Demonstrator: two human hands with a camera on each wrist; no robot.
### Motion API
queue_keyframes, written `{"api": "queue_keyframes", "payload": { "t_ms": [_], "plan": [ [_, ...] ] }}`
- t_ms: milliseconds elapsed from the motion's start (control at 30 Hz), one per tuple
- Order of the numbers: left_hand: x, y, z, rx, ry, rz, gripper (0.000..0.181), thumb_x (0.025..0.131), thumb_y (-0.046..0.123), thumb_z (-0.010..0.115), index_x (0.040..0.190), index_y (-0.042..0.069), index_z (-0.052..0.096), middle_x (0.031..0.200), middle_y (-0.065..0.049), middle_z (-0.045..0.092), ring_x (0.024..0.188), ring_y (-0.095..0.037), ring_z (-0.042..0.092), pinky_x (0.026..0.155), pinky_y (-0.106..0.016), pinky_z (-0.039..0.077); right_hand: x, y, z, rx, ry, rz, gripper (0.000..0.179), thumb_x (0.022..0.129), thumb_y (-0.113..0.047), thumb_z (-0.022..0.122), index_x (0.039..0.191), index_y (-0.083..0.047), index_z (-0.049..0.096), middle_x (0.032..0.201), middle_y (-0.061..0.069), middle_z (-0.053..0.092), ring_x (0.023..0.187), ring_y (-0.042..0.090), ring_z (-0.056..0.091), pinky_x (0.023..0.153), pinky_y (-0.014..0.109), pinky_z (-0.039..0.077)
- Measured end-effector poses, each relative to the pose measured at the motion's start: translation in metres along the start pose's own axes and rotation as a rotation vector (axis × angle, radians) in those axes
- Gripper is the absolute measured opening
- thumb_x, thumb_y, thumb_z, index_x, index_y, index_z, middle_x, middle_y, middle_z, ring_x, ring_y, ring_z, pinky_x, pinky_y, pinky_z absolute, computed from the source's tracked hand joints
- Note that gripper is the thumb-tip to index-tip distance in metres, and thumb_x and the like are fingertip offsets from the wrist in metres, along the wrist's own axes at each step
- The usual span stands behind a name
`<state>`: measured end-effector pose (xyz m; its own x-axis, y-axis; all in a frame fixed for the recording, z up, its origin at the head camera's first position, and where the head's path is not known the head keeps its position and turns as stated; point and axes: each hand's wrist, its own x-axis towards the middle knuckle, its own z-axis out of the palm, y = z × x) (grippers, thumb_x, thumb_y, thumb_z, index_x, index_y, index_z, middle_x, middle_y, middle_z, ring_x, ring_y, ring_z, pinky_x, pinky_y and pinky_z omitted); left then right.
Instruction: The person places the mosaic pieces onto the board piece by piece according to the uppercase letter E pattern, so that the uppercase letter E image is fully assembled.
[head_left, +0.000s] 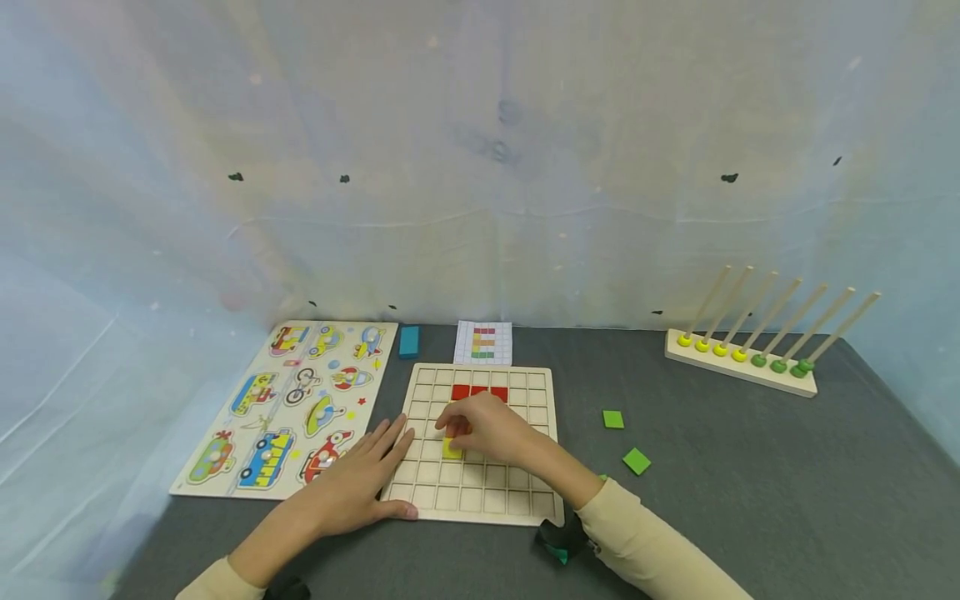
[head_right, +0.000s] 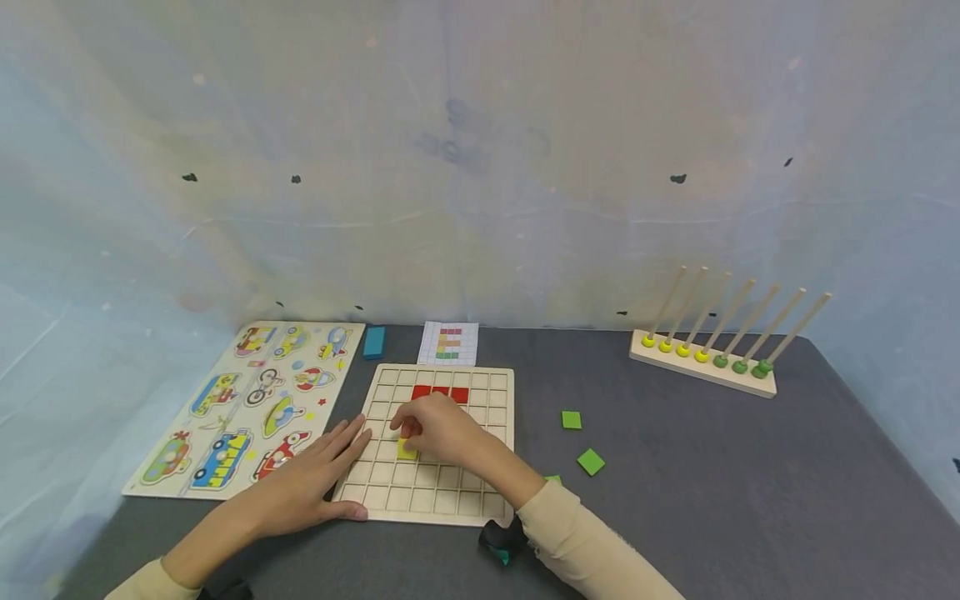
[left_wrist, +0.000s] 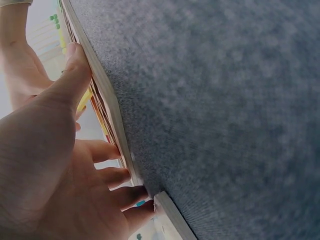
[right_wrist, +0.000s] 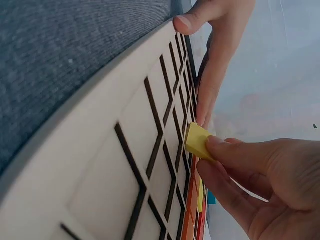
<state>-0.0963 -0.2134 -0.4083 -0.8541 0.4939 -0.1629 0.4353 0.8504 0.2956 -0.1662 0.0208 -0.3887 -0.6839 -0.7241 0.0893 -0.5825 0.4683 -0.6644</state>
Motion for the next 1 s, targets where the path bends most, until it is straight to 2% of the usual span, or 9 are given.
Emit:
{"api": "queue_keyframes", "payload": {
  "t_ms": [333, 733, 867, 1000],
  "plan": [
    [-0.001, 0.001, -0.001, -0.003, 0.0, -0.008, 0.106, 0.08, 0.078, 0.052, 0.154, 0.005, 0.029, 0.162, -0.017, 0.015, 0.147, -0.042, 0.015, 0.115, -0.058, 0.021, 0.0, -0.004, 0.006, -0.018, 0.03, 0.063, 0.02, 0.083, 0.0, 0.077, 0.102, -0.004, 0.074, 0.084, 0.001, 0.07, 0.075, 0.004, 0.06, 0.071, 0.017, 0.051],
    [0.001, 0.0, -0.002, -0.004, 0.002, 0.002, 0.106, 0.08, 0.078, 0.051, 0.154, 0.005, 0.028, 0.162, -0.016, 0.015, 0.147, -0.042, 0.015, 0.115, -0.058, 0.022, -0.001, -0.001, 0.006, -0.051, 0.017, 0.048, 0.018, 0.085, 0.002, 0.073, 0.102, -0.003, 0.073, 0.084, 0.0, 0.069, 0.074, 0.006, 0.059, 0.069, 0.017, 0.05],
    [0.001, 0.0, -0.002, 0.001, -0.001, 0.001, 0.106, 0.08, 0.078, 0.052, 0.155, 0.006, 0.028, 0.163, -0.015, 0.014, 0.147, -0.041, 0.014, 0.115, -0.057, 0.022, -0.004, -0.002, 0.0, -0.065, -0.008, 0.054, 0.02, 0.085, 0.0, 0.074, 0.104, -0.006, 0.074, 0.086, -0.001, 0.069, 0.075, 0.006, 0.058, 0.07, 0.017, 0.049],
    [0.0, 0.0, 0.0, 0.01, -0.007, -0.012, 0.106, 0.08, 0.078, 0.052, 0.155, 0.008, 0.027, 0.163, -0.013, 0.014, 0.148, -0.039, 0.014, 0.116, -0.056, 0.022, -0.011, -0.005, -0.015, -0.08, -0.023, 0.037, 0.023, 0.085, -0.003, 0.075, 0.108, -0.006, 0.073, 0.094, 0.0, 0.071, 0.08, 0.009, 0.061, 0.073, 0.019, 0.051]
  ]
}}
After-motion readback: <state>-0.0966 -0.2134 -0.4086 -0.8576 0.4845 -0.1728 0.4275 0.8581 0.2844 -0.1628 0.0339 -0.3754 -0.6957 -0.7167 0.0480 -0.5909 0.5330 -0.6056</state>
